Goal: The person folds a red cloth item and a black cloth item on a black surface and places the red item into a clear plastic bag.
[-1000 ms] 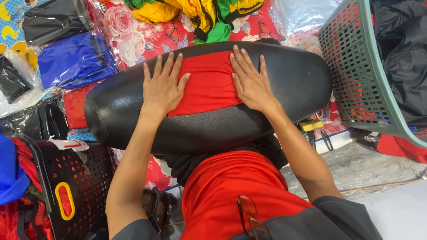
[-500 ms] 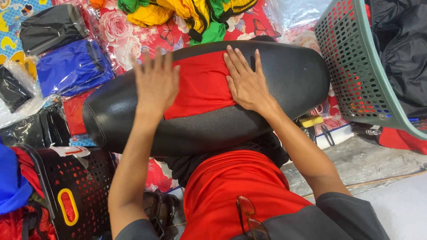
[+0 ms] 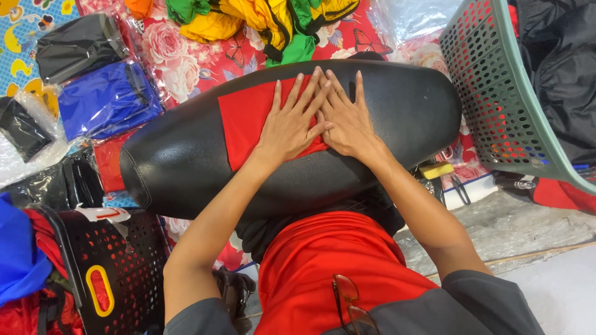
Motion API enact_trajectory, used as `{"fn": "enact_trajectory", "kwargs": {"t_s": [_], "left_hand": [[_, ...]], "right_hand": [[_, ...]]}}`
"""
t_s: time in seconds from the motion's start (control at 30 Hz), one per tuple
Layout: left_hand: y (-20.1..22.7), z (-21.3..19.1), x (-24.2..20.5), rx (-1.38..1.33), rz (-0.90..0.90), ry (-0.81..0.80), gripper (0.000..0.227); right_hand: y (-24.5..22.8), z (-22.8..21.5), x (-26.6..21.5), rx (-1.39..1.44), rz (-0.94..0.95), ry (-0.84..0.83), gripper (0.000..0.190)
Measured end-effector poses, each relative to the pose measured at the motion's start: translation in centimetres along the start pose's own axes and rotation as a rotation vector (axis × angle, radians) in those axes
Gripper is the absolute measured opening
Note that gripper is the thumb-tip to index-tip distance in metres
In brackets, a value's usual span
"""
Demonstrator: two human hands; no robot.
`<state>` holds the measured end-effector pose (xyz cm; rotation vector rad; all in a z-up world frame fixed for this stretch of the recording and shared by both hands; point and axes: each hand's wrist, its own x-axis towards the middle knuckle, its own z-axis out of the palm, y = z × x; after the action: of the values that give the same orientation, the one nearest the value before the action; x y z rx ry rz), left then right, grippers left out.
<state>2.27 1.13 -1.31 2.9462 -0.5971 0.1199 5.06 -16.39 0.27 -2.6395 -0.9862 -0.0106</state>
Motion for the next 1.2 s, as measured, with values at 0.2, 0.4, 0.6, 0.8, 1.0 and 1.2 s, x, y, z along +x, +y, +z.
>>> {"fn": "enact_trajectory", "kwargs": {"t_s": [0.2, 0.4, 0.6, 0.8, 1.0, 1.2], "left_hand": [[-1.3, 0.2, -0.6, 0.02, -0.039, -0.027, 0.09], [-2.4, -1.6, -1.9, 0.006, -0.131, -0.135, 0.077], [-4.3, -3.6, -3.5, 0.029, -0.203, -0.177, 0.079], [-6.3, -5.9, -5.3, 0.044, -0.309, -0.22, 0.083], [-8.6, -5.9, -7.4, 0.05, -0.403, -0.232, 0.085], [-9.3, -9.9, -10.1, 0.035, -0.475, 0.055, 0.07]], "right_hand": [[0.4, 0.7, 0.2, 0.023, 0.003, 0.008, 0.059], [0.7, 1.2, 0.2, 0.038, 0.004, 0.022, 0.059], [0.9, 1.5, 0.2, 0.062, 0.01, 0.015, 0.06], [1.0, 1.5, 0.2, 0.065, 0.016, 0.012, 0.06], [0.8, 1.2, 0.2, 0.079, 0.016, 0.009, 0.06], [0.9, 1.1, 0.0, 0.078, 0.007, 0.03, 0.06]]}}
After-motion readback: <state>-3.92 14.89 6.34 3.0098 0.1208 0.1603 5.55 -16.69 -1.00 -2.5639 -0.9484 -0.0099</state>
